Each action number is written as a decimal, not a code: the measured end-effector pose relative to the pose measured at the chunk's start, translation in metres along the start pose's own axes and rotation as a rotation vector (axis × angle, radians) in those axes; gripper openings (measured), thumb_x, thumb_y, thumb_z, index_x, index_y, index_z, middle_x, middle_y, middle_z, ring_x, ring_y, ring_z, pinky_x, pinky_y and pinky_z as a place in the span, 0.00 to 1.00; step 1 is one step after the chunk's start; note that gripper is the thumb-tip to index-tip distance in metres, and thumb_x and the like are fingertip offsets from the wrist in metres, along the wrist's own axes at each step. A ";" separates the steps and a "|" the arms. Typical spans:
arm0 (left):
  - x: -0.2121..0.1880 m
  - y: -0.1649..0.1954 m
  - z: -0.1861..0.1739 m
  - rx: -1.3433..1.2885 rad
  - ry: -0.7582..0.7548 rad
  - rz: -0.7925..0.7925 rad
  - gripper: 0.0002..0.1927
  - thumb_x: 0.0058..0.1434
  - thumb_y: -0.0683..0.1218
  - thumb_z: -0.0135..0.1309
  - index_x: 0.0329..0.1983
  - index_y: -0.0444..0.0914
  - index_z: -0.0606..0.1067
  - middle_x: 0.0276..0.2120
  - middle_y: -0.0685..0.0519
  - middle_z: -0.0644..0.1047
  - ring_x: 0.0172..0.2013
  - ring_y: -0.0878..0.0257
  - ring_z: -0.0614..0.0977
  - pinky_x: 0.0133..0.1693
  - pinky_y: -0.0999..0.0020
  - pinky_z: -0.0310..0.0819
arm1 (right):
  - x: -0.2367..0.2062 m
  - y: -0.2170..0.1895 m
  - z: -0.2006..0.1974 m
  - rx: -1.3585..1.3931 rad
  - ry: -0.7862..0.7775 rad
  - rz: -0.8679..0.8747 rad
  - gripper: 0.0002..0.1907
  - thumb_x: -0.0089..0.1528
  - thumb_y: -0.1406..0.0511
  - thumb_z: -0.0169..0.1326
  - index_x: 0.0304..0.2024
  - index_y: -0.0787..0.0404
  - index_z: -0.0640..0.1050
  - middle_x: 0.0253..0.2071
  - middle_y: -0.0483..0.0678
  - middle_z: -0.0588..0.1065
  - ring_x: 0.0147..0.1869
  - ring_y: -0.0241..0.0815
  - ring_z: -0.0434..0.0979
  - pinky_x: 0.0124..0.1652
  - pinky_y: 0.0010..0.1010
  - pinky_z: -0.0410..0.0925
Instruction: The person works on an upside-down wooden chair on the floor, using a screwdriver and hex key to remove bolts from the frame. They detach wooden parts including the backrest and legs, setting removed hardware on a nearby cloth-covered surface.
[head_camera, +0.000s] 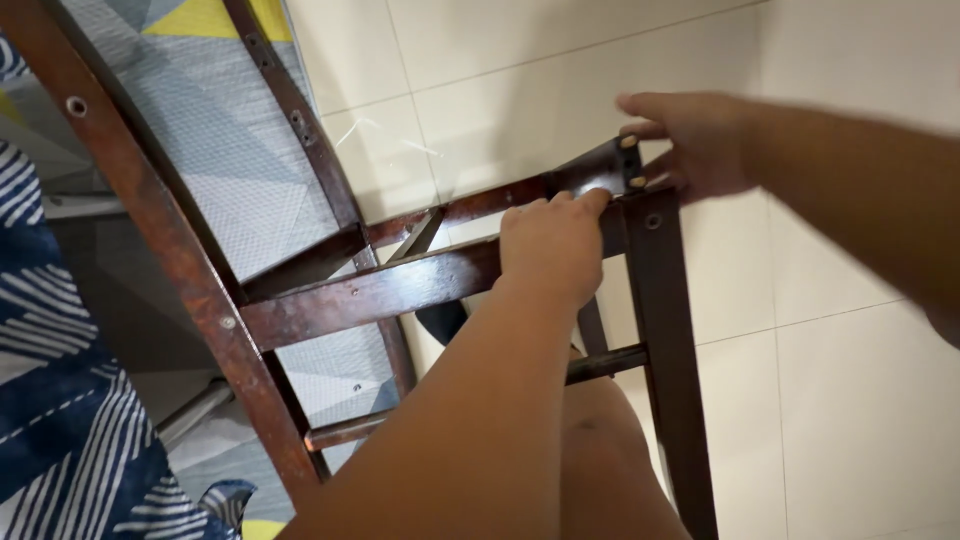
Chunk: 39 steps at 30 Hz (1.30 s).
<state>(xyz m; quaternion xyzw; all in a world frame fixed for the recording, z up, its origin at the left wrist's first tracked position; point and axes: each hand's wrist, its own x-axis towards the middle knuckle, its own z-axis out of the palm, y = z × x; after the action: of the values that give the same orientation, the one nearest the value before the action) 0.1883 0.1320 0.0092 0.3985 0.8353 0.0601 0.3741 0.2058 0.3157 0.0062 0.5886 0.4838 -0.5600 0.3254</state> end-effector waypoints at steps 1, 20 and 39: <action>0.000 0.000 0.000 -0.005 0.021 0.002 0.27 0.60 0.41 0.55 0.62 0.53 0.70 0.46 0.56 0.78 0.50 0.57 0.80 0.50 0.56 0.71 | -0.002 -0.007 0.001 -0.072 -0.034 0.013 0.27 0.63 0.45 0.50 0.56 0.53 0.71 0.54 0.54 0.73 0.53 0.48 0.73 0.58 0.47 0.70; -0.012 -0.007 -0.011 -0.030 0.008 -0.012 0.31 0.56 0.42 0.59 0.63 0.55 0.69 0.43 0.57 0.78 0.49 0.59 0.80 0.48 0.56 0.70 | -0.005 0.002 0.006 -0.014 -0.118 0.144 0.13 0.63 0.55 0.55 0.43 0.55 0.72 0.47 0.49 0.75 0.48 0.43 0.77 0.55 0.40 0.72; -0.005 -0.009 -0.010 -0.029 -0.010 -0.038 0.32 0.57 0.43 0.59 0.65 0.56 0.68 0.44 0.57 0.78 0.48 0.57 0.80 0.48 0.56 0.71 | -0.008 0.043 0.008 0.137 -0.183 0.154 0.16 0.61 0.54 0.53 0.43 0.57 0.77 0.40 0.43 0.79 0.42 0.37 0.79 0.47 0.40 0.73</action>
<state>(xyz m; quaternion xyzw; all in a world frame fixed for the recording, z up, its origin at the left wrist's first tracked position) 0.1778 0.1246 0.0157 0.3773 0.8398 0.0630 0.3853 0.2437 0.2931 0.0058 0.5911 0.3661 -0.6167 0.3691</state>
